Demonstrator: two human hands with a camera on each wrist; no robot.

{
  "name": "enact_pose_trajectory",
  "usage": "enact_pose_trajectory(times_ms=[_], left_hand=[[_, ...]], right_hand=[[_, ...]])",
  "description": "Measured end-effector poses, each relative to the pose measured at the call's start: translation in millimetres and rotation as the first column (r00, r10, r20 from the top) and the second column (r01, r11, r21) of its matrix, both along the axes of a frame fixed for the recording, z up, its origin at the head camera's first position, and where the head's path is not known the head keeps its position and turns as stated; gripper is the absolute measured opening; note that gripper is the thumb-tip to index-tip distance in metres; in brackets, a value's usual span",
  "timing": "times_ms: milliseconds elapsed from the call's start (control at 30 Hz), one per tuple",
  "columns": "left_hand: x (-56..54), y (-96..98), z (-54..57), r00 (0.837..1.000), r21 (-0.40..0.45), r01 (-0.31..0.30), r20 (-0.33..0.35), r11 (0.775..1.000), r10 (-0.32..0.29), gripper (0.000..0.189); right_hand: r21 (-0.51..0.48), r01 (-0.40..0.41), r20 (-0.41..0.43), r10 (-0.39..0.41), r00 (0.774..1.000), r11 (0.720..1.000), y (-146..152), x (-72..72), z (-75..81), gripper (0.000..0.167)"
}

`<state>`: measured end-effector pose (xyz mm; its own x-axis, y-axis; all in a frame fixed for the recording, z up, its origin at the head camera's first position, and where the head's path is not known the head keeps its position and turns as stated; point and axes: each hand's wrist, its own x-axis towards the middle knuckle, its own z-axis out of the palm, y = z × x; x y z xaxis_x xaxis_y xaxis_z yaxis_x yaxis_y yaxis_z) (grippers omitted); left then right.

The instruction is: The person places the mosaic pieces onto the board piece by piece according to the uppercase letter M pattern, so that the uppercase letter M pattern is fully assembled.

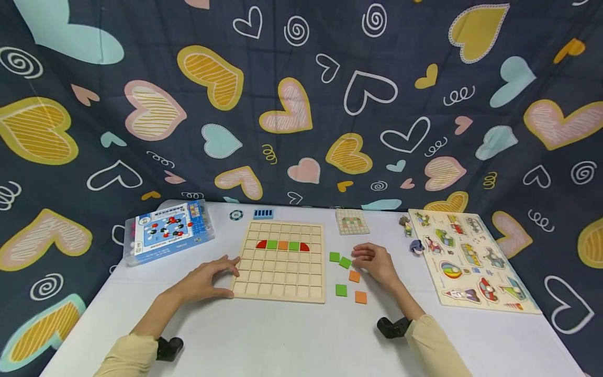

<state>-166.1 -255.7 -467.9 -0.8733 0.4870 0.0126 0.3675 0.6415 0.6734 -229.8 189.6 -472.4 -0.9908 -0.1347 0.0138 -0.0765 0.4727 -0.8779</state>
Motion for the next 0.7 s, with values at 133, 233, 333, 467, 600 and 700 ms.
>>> enact_pose_trajectory(times_ms=[133, 233, 333, 467, 600, 700], left_hand=[[-0.2, 0.3, -1.0, 1.000, 0.000, -0.005, -0.007, 1.000, 0.005, 0.039], [-0.5, 0.6, -1.7, 1.000, 0.001, -0.001, -0.016, 1.000, 0.001, 0.040], [-1.1, 0.5, -1.9, 1.000, 0.009, 0.003, -0.014, 1.000, -0.003, 0.040], [-1.3, 0.7, -1.9, 1.000, 0.013, 0.008, -0.008, 1.000, -0.007, 0.040], [-1.2, -0.2, -1.6, 1.000, 0.003, 0.009, -0.014, 1.000, -0.009, 0.040], [-0.8, -0.5, -1.4, 1.000, -0.004, 0.001, -0.012, 1.000, -0.001, 0.039]], right_hand=[[0.024, 0.000, 0.004, 0.000, 1.000, 1.000, -3.1, 1.1, -3.2, 0.036], [0.052, 0.013, -0.012, -0.012, 1.000, 0.999, -8.3, 1.6, -2.6, 0.035], [0.052, 0.024, -0.035, -0.022, 0.999, 0.998, -11.0, 1.8, -0.7, 0.031], [0.038, 0.018, -0.032, -0.017, 0.999, 0.999, -9.6, 1.4, 0.9, 0.030], [0.036, -0.013, -0.001, 0.013, 1.000, 0.999, -6.3, 0.1, -0.4, 0.035], [0.037, -0.030, -0.005, 0.030, 1.000, 0.999, -4.6, -0.6, -1.9, 0.035]])
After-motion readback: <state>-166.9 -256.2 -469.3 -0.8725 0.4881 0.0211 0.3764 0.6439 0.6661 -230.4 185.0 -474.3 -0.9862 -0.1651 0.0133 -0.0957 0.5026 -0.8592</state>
